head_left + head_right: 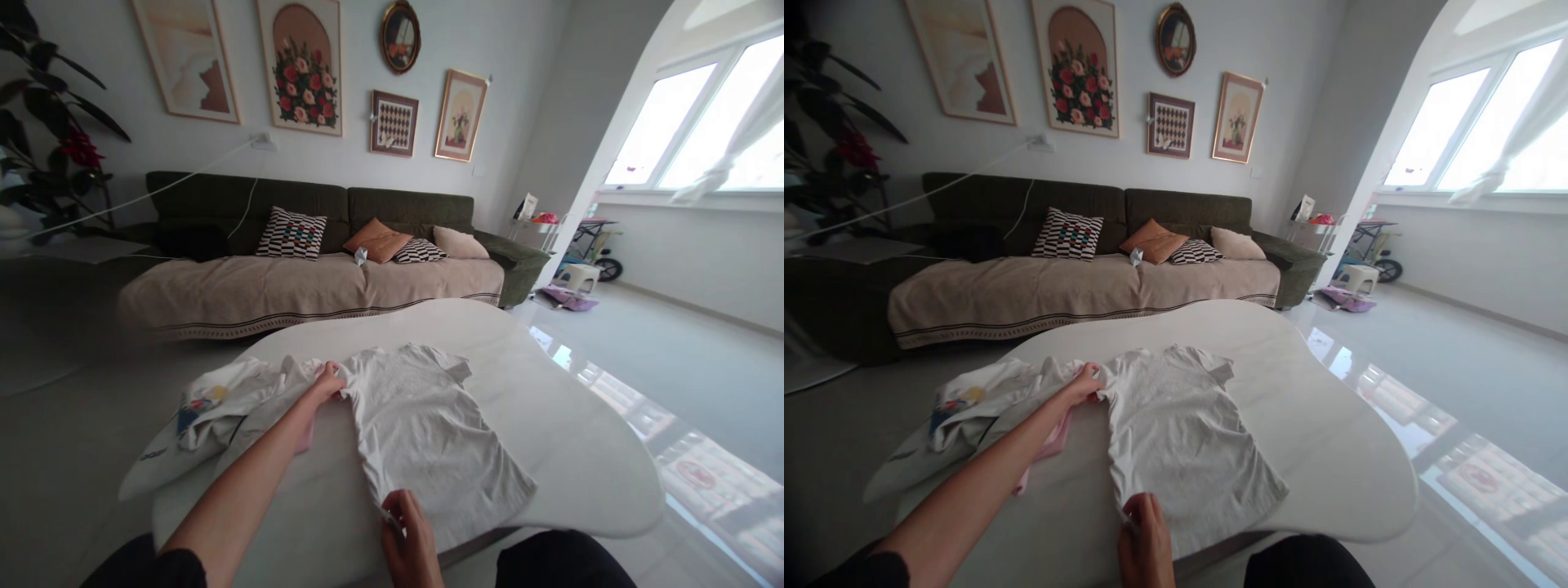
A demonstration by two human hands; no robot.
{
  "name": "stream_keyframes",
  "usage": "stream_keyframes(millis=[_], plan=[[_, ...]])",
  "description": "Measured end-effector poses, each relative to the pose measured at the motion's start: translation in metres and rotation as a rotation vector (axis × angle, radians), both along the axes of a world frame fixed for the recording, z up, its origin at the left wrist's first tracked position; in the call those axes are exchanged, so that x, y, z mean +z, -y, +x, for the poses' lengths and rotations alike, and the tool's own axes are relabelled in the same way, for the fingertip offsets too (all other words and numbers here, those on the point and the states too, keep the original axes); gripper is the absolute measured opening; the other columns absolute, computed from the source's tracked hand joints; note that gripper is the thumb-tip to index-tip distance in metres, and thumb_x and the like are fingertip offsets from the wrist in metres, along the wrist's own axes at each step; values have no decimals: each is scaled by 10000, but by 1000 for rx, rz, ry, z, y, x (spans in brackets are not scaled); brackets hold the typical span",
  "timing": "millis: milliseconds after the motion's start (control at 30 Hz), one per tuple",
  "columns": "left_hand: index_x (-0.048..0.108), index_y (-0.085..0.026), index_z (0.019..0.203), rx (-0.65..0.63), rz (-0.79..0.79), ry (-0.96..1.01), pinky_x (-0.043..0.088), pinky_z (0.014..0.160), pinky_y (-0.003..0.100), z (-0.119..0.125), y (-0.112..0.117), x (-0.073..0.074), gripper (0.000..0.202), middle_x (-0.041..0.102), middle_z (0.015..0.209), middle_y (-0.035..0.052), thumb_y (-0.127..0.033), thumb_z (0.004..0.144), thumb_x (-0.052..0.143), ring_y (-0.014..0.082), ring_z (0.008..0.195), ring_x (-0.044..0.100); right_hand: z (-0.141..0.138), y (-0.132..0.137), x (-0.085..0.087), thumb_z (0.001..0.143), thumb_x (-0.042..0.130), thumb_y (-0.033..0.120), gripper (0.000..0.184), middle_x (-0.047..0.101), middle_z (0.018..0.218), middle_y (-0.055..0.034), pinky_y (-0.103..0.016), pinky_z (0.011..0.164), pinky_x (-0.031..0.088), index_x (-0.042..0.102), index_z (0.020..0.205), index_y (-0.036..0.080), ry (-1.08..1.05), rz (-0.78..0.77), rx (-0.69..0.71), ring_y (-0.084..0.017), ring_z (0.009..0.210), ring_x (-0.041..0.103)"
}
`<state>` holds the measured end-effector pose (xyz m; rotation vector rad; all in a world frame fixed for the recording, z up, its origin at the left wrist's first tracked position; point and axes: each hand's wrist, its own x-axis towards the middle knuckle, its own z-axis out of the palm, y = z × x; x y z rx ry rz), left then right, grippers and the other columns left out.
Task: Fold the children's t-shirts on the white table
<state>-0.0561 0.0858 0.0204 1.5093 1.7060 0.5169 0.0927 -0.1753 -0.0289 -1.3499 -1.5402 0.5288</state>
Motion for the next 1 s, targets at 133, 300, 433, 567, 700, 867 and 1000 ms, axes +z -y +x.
stream_keyframes(millis=[133,300,433,567,700,867,1000], plan=[[502,-151,1097,-27,-79,-17,508,686,323,-2,-1,8,295,563,1024,53,-309,848,502,143,820,576,5,5,7,789,468,232,97,607,753,-4,-185,631,450,514,872,215,-43,-4,-111,-115,669,585],[525,-144,1064,-89,-76,-104,503,707,334,-8,-4,20,279,572,1014,50,-314,844,508,150,836,577,10,11,6,819,433,344,134,596,678,6,-191,596,439,499,840,229,-50,24,-269,-118,596,573],[523,-145,1066,-100,25,-218,500,711,335,-6,-11,31,286,573,1011,47,-323,842,510,155,838,578,0,12,5,817,398,303,115,596,764,-23,-208,644,453,492,807,238,13,99,-218,-135,695,587],[498,-161,1111,-105,126,-374,483,764,363,-3,-21,48,319,542,1090,62,-314,832,526,178,922,558,-25,10,-9,818,343,236,184,610,925,-75,-242,760,451,468,953,226,-37,142,-139,-161,874,587],[504,-159,1106,-167,97,-520,476,782,376,-7,-25,57,321,534,1105,66,-316,828,532,187,947,549,-45,7,-30,811,332,248,195,593,718,-35,-226,650,455,469,943,206,-100,-2,-38,-149,671,581],[524,-151,1073,-251,-11,-644,486,753,352,-11,-24,55,297,559,1053,58,-317,827,535,174,904,566,-43,2,-31,777,409,337,170,567,713,-9,-213,650,418,485,854,206,-284,-161,-56,-128,656,544],[516,-156,1089,-253,50,-676,480,770,364,8,-35,60,310,546,1081,64,-316,825,538,182,932,556,-25,1,-20,734,473,427,216,452,598,50,-189,548,355,453,772,215,-505,-259,-107,-91,546,420]])
